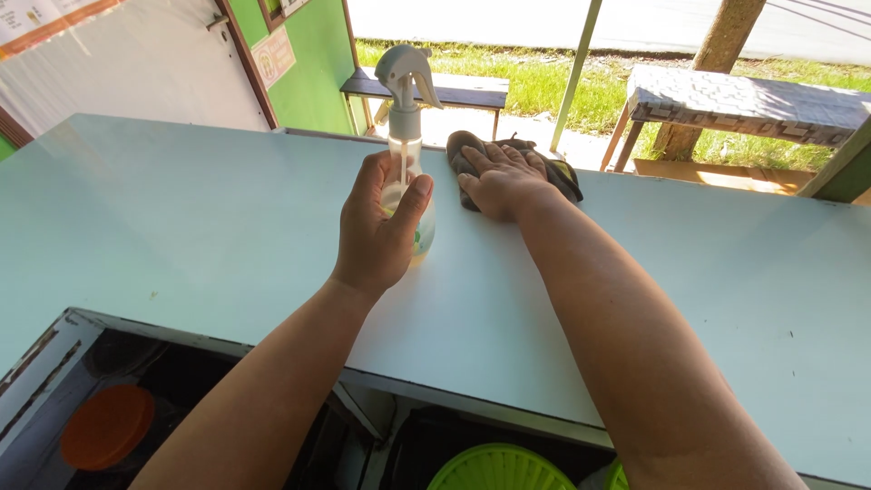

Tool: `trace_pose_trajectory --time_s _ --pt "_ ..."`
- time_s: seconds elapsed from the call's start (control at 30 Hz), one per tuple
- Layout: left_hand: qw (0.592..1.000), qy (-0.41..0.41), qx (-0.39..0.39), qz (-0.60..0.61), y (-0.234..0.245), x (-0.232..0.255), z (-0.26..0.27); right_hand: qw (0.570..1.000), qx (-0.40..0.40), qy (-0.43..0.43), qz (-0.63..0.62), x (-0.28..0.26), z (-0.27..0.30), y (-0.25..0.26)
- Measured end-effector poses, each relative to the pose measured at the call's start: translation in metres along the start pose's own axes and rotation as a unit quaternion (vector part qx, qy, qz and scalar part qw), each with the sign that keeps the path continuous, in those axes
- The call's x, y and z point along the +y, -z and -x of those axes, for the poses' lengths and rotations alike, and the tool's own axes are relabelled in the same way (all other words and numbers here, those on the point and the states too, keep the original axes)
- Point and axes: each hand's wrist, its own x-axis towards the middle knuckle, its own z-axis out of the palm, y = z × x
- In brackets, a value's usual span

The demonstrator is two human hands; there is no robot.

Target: The person wipes a light-colored countertop with a dark cloth while holding a spray bottle. They repeatedly spray and wipe the surface in a continuous motion across the length of the counter.

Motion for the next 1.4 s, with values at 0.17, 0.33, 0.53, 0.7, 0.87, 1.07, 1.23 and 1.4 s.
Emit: trace_pose_trajectory --time_s 0.17,0.33,0.53,0.7,0.87,1.07,1.23,1.4 --pt "1.0 0.002 0.011 0.009 0.005 0.016 0.01 1.0 0.008 0.0 0.002 -0.003 0.012 -0.001" --pt "1.0 0.005 0.015 0.017 0.016 0.035 0.03 1.0 -0.003 -0.001 0.009 -0.006 0.057 -0.008" --pt "0.998 0.061 0.025 0.012 0.025 0.062 0.064 1.0 -0.015 0.01 0.009 -0.012 0.13 -0.019" --pt "0.999 -0.045 0.02 -0.017 0.034 0.083 0.094 0.998 0.041 0.041 0.021 -0.013 0.176 -0.041" --pt "0.998 -0.065 0.015 -0.008 0.037 0.102 0.115 0.998 0.041 0.04 0.018 -0.021 0.225 -0.048" --pt "0.995 -0.101 0.019 -0.02 0.029 0.118 0.129 0.997 0.055 0.055 0.019 -0.024 0.271 -0.058" --pt "0.994 -0.109 0.012 0.005 0.024 0.128 0.131 0.995 0.084 0.058 0.022 -0.025 0.282 -0.064" --pt "0.994 -0.106 0.026 -0.002 0.02 0.129 0.124 0.997 0.053 0.053 0.01 -0.026 0.282 -0.054"
